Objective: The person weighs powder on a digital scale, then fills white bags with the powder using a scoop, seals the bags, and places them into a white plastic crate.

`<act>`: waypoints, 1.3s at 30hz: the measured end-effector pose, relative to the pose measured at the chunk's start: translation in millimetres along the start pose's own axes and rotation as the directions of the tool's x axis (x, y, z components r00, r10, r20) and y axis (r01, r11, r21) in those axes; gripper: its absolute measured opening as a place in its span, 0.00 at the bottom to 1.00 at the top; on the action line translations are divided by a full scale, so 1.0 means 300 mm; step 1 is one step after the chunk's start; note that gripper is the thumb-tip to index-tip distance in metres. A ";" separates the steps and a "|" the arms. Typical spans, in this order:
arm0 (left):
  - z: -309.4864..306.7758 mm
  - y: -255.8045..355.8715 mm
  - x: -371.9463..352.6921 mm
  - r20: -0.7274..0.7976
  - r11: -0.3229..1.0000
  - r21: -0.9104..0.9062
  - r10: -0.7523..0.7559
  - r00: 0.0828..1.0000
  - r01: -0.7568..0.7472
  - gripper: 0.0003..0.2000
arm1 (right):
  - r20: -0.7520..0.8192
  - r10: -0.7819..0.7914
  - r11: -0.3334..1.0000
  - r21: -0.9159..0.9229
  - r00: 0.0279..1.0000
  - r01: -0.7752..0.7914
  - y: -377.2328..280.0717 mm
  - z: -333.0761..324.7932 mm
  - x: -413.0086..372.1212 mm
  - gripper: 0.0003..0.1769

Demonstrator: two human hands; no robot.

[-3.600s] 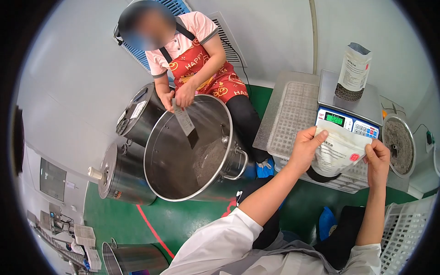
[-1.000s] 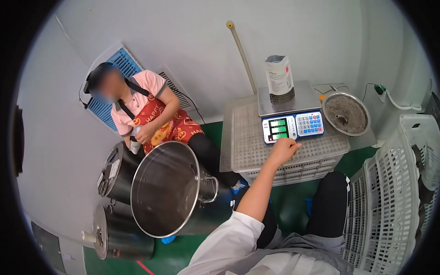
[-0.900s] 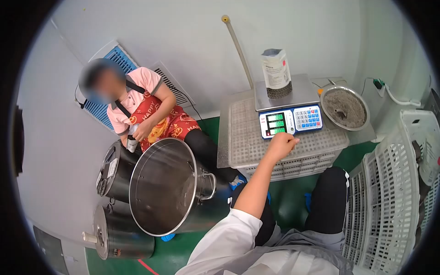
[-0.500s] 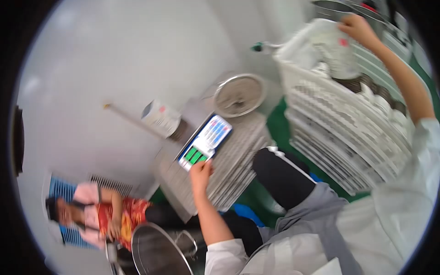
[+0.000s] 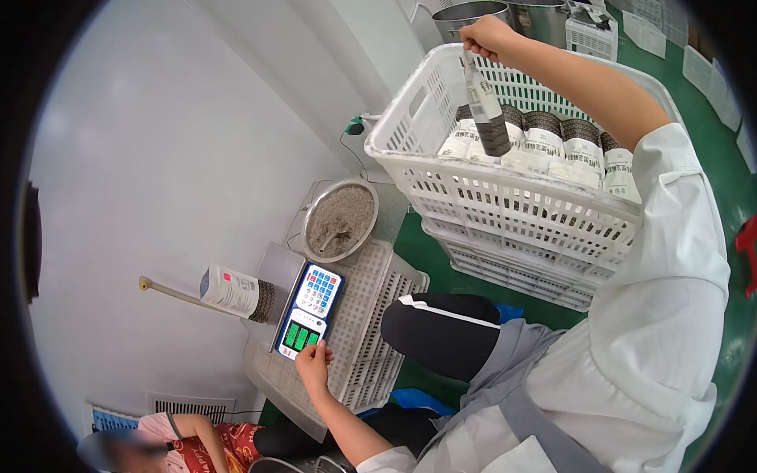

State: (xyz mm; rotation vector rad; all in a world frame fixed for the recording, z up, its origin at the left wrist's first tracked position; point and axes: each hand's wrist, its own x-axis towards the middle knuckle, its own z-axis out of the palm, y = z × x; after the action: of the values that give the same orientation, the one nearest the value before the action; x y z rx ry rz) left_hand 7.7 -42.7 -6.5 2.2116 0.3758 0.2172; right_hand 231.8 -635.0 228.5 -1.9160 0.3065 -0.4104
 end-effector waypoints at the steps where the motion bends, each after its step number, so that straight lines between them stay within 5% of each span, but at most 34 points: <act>1: -0.001 -0.007 0.004 -0.001 1.000 -0.001 0.004 1.000 -0.004 0.15 | 0.014 0.022 0.996 0.090 1.000 -0.023 0.003 0.008 0.018 0.12; 4: 0.012 -0.013 0.015 -0.005 1.000 0.016 -0.026 1.000 0.026 0.14 | -0.003 0.057 0.973 0.223 0.998 -0.055 0.071 0.086 0.150 0.14; 6: 0.016 -0.008 0.023 0.009 0.998 0.038 -0.052 0.999 0.052 0.14 | 0.130 -0.115 0.972 0.218 0.985 0.085 0.216 0.144 0.282 0.23; 9: 0.041 -0.027 0.046 0.030 0.996 0.078 -0.049 0.998 0.046 0.14 | 0.283 -0.096 0.977 -0.157 0.954 0.145 0.400 0.191 0.368 0.30; 11: 0.051 -0.019 0.038 0.059 0.989 0.133 -0.072 0.996 0.063 0.13 | 0.394 0.036 0.820 -0.538 0.918 0.198 0.542 0.229 0.378 0.35; 13: 0.054 -0.011 0.040 0.083 0.988 0.147 -0.066 0.994 0.053 0.13 | 0.515 0.229 0.673 -0.696 0.826 0.248 0.611 0.239 0.319 0.42; 14: 0.061 -0.007 0.045 0.105 0.987 0.155 -0.049 0.993 0.032 0.13 | 0.590 0.331 0.667 -0.698 0.736 0.260 0.635 0.246 0.243 0.47; 16: 0.073 -0.024 0.062 0.114 0.986 0.164 -0.046 0.992 0.027 0.13 | 0.579 0.275 0.470 -0.777 0.767 0.418 0.668 0.294 0.124 0.54; 19: 0.082 -0.019 0.063 0.121 0.983 0.183 -0.049 0.991 0.026 0.13 | 0.479 0.269 0.481 -0.818 0.835 0.314 0.645 0.343 0.071 0.53; 22: 0.078 -0.003 0.062 0.105 0.984 0.173 -0.051 0.993 0.032 0.13 | 0.526 0.147 0.409 -0.803 0.837 0.433 0.693 0.372 0.124 0.52; 24: 0.077 -0.003 0.057 0.086 0.987 0.149 -0.067 0.994 0.054 0.13 | 0.624 0.025 0.408 -0.720 0.781 0.562 0.739 0.331 0.184 0.52; 26: 0.057 0.007 0.054 0.126 0.951 0.307 0.006 0.992 -0.045 0.12 | 0.755 -0.110 0.266 -0.604 0.646 0.751 0.730 0.339 0.241 0.52; 28: 0.052 -0.023 0.056 0.117 0.955 0.286 0.050 0.992 -0.082 0.12 | 0.678 0.015 0.344 -0.694 0.735 0.633 0.675 0.356 0.239 0.50; 30: 0.061 -0.059 0.053 0.063 0.943 0.322 0.073 0.995 -0.090 0.13 | 0.607 -0.031 0.217 -0.771 0.794 0.599 0.779 0.395 0.349 0.48; 32: 0.060 -0.050 0.037 0.055 0.967 0.255 0.001 0.998 -0.015 0.14 | 0.612 -0.131 0.360 -0.704 0.780 0.613 0.574 0.379 0.310 0.30; 33: 0.052 -0.041 0.035 0.034 0.966 0.257 -0.020 0.999 0.011 0.14 | 0.458 -0.348 0.386 -0.725 0.818 0.570 0.617 0.391 0.447 0.21; 34: 0.044 -0.029 0.028 0.053 0.957 0.287 0.013 0.999 -0.028 0.13 | 0.281 -0.370 0.539 -0.711 0.885 0.451 0.462 0.408 0.426 0.16; 37: 0.024 -0.010 0.004 0.096 0.940 0.334 0.041 0.994 -0.071 0.12 | 0.186 -0.723 0.461 -0.587 0.665 0.666 0.167 0.395 0.566 0.15; 39: 0.002 0.022 -0.005 0.146 0.928 0.370 -0.014 0.989 -0.042 0.12 | 0.136 -0.710 0.618 -0.349 0.691 0.704 -0.050 0.441 0.530 0.16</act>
State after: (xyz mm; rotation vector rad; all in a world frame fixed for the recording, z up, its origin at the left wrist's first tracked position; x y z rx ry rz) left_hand 7.7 -47.7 -1.7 2.5874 0.3410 -0.0139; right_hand 432.0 -581.8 219.4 -2.3761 -0.4427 -0.9505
